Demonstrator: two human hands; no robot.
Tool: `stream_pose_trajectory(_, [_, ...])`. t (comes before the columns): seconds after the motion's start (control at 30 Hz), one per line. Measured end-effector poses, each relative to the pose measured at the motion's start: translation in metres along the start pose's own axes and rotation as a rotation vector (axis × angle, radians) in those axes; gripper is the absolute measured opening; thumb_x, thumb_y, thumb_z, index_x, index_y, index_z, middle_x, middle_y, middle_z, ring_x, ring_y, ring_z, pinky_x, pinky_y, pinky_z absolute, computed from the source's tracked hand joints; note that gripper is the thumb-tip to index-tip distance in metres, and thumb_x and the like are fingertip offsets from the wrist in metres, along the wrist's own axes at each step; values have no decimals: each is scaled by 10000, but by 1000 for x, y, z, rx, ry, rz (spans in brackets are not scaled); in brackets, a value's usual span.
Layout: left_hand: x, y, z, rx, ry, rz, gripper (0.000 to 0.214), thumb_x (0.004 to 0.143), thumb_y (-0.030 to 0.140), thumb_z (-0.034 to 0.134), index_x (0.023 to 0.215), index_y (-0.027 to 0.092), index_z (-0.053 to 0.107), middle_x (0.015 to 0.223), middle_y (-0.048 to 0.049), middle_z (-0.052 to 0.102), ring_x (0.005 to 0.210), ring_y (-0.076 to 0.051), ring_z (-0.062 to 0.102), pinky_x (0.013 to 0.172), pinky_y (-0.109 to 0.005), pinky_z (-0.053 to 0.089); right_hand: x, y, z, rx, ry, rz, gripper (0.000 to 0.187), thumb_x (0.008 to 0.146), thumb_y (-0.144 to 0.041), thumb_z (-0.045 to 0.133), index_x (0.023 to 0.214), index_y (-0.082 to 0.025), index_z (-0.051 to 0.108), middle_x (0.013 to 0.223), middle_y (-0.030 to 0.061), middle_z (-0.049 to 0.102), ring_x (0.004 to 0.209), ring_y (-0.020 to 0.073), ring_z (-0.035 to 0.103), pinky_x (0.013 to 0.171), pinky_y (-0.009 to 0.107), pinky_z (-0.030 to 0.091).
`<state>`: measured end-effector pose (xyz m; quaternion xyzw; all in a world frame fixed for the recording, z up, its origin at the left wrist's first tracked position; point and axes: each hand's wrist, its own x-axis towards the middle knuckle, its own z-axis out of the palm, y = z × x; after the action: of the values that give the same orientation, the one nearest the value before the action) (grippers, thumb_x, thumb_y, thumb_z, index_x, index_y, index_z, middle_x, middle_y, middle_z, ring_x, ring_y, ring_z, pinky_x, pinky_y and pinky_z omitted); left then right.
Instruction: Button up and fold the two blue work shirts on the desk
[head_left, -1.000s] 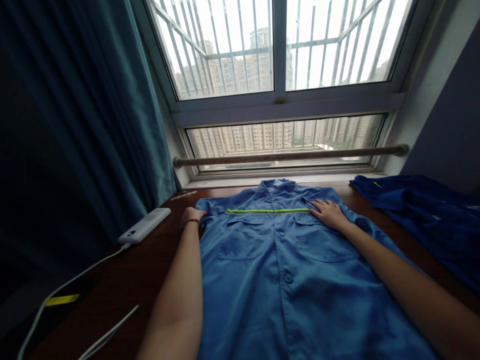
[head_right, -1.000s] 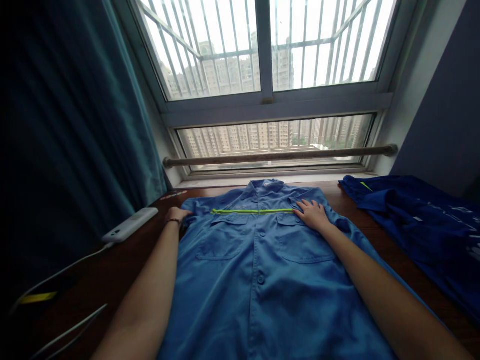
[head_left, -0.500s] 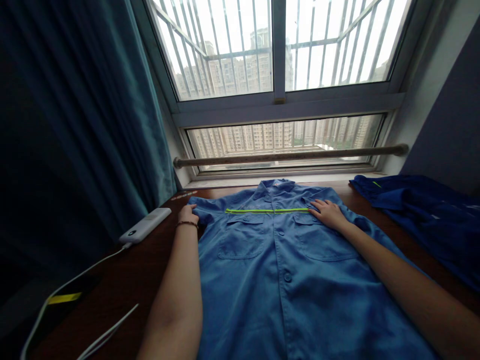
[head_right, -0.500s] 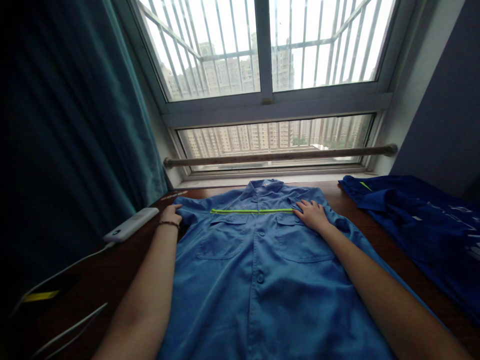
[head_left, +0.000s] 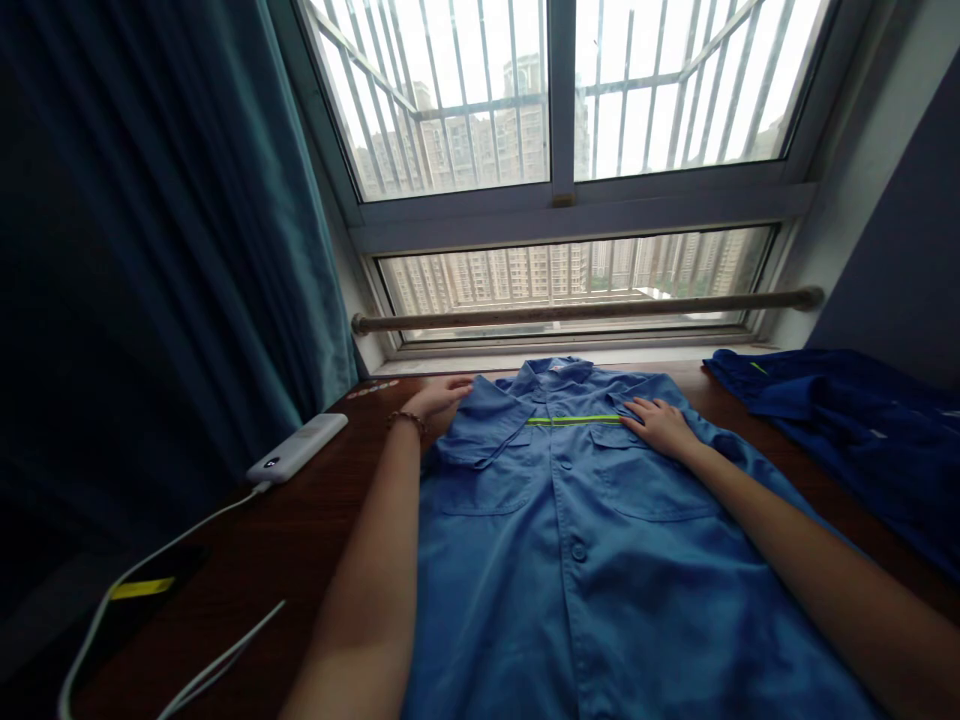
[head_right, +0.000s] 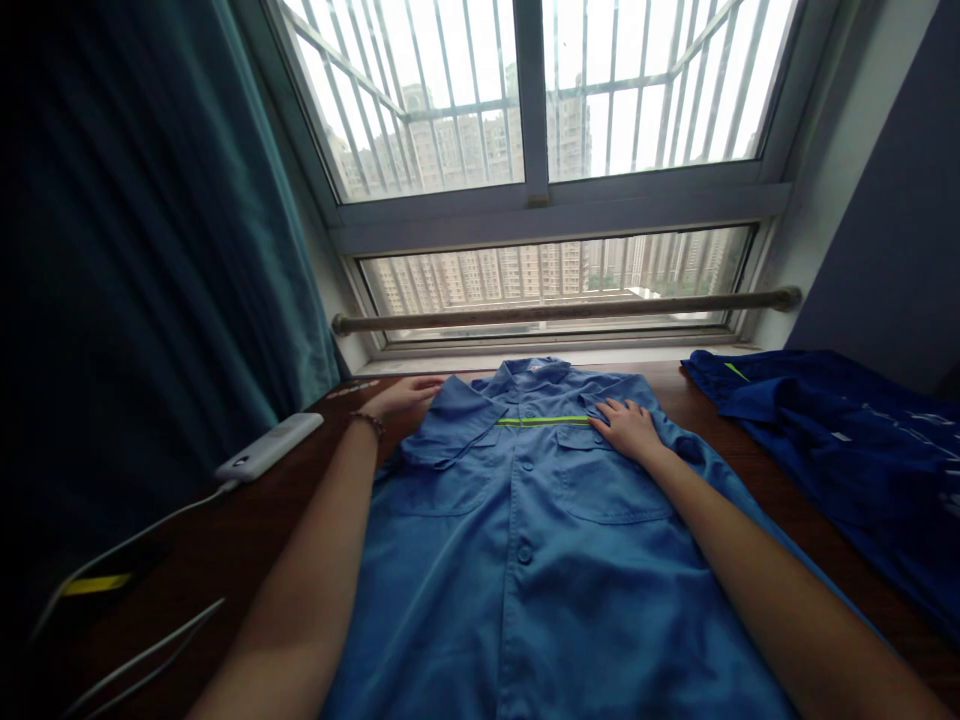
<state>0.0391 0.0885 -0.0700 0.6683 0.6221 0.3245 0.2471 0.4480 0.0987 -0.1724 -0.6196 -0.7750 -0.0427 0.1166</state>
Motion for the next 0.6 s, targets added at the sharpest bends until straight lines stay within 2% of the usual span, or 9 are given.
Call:
stream_pose_trajectory(0.07, [6,-6,23,194,-149,32,401,722,329,535,1095,183,544,1160,-67,536,1049,-206,484,901,-313,372,0,0,1,1,-2,-2,587,783,-618,219,1225,-290,421,1290,33,401,1134,311,341,908,471,261])
stream_pose_trajectory(0.1, [7,-10,34,266,-183,20,409,730,340,520,1118,208,526,1219,-63,486,1106,-226,436,934,-348,338,0,1,1,2,-3,-2,586,783,-618,221,1226,-290,420,1292,33,400,1135,310,341,908,471,261])
stream_pose_trajectory(0.13, [7,-15,45,324,-154,-13,411,734,362,509,1123,231,520,1271,-61,431,1160,-258,372,959,-410,295,1,1,1,2,-5,-2,585,784,-616,223,1228,-289,417,1293,32,398,1137,310,339,908,472,260])
stream_pose_trajectory(0.2, [6,-28,60,457,-15,-122,414,769,431,428,1158,295,476,1346,-35,321,1236,-308,229,962,-549,188,1,1,0,1,-8,-2,583,785,-613,224,1233,-289,411,1294,31,396,1143,309,334,910,471,259])
stream_pose_trajectory(0.27, [5,-40,67,583,117,-238,429,807,471,303,1198,336,415,1373,-13,266,1258,-318,159,938,-619,120,1,1,0,-1,-9,-4,581,788,-610,222,1235,-290,408,1295,29,395,1147,307,332,912,470,258])
stream_pose_trajectory(0.37, [5,-50,68,677,235,-295,482,819,473,232,1236,280,378,1380,-56,242,1259,-319,153,937,-619,121,1,0,-1,-5,-15,-2,579,787,-611,222,1232,-292,411,1294,27,397,1148,308,331,913,468,259])
stream_pose_trajectory(0.47, [6,-46,72,789,308,-171,494,820,464,243,1212,217,415,1368,-98,257,1268,-301,126,969,-584,79,0,0,-2,-3,-19,0,579,788,-609,224,1233,-290,411,1297,31,393,1148,311,330,911,471,259])
stream_pose_trajectory(0.53, [9,-38,81,828,221,-86,505,817,492,234,1177,213,453,1352,-101,291,1268,-294,130,976,-575,58,0,0,-2,-1,-18,2,576,790,-606,224,1233,-290,411,1300,32,389,1147,314,332,909,476,260])
stream_pose_trajectory(0.6, [12,-31,92,803,64,-90,567,803,543,205,1200,206,429,1348,-113,296,1261,-296,161,969,-579,85,0,-1,-2,0,-20,6,574,791,-605,224,1236,-291,408,1302,32,386,1150,318,328,907,482,258])
